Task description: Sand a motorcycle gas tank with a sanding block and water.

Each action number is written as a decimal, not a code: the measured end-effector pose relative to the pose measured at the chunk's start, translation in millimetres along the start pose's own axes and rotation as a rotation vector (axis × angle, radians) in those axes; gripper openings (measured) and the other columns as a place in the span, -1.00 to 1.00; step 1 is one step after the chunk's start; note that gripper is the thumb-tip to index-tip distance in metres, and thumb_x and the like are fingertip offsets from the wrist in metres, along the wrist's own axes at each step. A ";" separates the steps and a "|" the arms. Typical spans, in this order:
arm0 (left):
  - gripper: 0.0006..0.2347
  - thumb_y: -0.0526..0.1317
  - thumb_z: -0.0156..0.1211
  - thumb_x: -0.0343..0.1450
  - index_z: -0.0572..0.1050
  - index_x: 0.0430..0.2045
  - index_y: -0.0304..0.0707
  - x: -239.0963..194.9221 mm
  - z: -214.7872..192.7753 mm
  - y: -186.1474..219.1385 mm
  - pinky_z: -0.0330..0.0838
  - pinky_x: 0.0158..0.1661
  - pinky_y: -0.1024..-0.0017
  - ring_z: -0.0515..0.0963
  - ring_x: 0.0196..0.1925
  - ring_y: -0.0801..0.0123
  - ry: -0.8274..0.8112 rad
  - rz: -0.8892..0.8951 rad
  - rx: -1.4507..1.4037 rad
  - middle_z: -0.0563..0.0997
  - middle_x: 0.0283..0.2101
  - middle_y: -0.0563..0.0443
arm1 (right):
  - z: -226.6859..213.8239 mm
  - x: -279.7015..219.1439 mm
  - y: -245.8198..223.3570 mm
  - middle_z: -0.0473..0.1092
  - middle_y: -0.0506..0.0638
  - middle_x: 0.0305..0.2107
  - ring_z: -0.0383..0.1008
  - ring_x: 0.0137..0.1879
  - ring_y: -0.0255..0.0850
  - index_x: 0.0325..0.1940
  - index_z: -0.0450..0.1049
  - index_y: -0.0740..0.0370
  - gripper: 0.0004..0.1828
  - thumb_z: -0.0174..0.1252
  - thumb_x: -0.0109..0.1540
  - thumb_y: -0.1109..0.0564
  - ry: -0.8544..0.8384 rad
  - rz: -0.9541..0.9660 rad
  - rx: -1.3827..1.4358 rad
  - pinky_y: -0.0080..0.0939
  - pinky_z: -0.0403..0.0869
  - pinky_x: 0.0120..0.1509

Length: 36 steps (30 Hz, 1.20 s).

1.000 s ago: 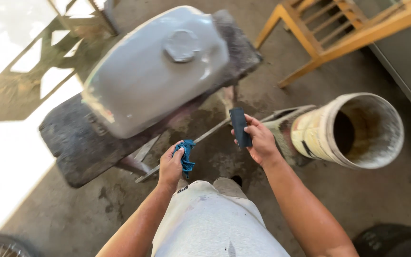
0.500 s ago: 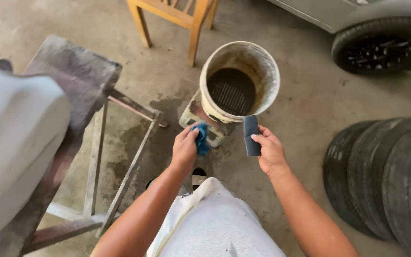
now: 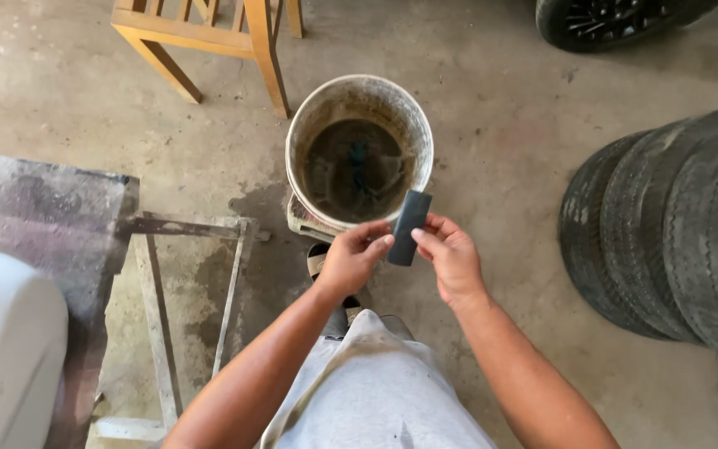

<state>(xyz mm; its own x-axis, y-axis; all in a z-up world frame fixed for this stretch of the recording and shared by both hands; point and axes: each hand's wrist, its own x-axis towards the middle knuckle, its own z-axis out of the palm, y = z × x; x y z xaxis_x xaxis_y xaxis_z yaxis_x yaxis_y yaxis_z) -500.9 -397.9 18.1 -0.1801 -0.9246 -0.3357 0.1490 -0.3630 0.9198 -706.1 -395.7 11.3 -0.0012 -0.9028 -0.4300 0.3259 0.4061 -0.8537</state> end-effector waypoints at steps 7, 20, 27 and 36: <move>-0.80 -0.23 0.31 0.44 0.64 -0.19 -0.41 31.3 -38.4 13.0 0.32 -0.45 0.58 0.43 -0.47 0.65 0.036 -0.091 0.028 0.60 -0.48 0.13 | 77.6 24.4 -28.1 0.54 -0.14 -0.25 0.48 -0.17 -0.43 0.02 0.54 0.24 -0.73 0.27 0.23 0.22 0.032 0.036 -0.121 -0.41 0.44 -0.13; -0.83 -0.29 0.19 0.47 0.58 -0.12 -0.36 75.8 -94.8 5.1 0.48 -0.18 0.57 0.57 -0.26 0.64 -0.028 -0.173 -0.214 0.66 -0.26 0.14 | 95.5 101.6 -0.8 0.55 -0.06 -0.23 0.49 -0.13 -0.37 0.01 0.53 0.35 -0.76 0.28 0.27 0.23 -0.130 0.058 -0.235 -0.34 0.48 0.02; -0.83 -0.27 0.17 0.50 0.61 -0.19 -0.44 87.5 -100.4 -10.5 0.45 -0.24 0.57 0.53 -0.32 0.65 0.345 -0.209 -0.176 0.66 -0.32 0.14 | 84.9 198.0 -5.0 0.46 0.05 0.14 0.52 0.06 -0.16 0.30 0.40 0.12 -0.42 0.30 0.22 0.00 -0.140 0.025 -0.972 -0.14 0.49 0.15; -0.82 -0.27 0.19 0.47 0.60 -0.16 -0.43 98.5 -79.2 -31.3 0.45 -0.28 0.60 0.54 -0.37 0.67 0.535 -0.194 -0.249 0.66 -0.36 0.16 | 90.3 306.6 53.2 0.07 0.18 0.45 0.21 0.35 0.23 0.52 0.18 -0.10 -0.11 0.32 0.12 -0.07 -0.552 -0.035 -1.751 0.12 0.28 0.34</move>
<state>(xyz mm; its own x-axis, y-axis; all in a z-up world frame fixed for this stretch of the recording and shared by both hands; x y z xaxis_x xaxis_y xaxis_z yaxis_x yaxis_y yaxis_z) -446.3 -486.7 -59.9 0.2759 -0.7457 -0.6065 0.3962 -0.4867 0.7785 -603.7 -663.7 -139.3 0.4064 -0.7042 -0.5822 -0.9120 -0.2746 -0.3046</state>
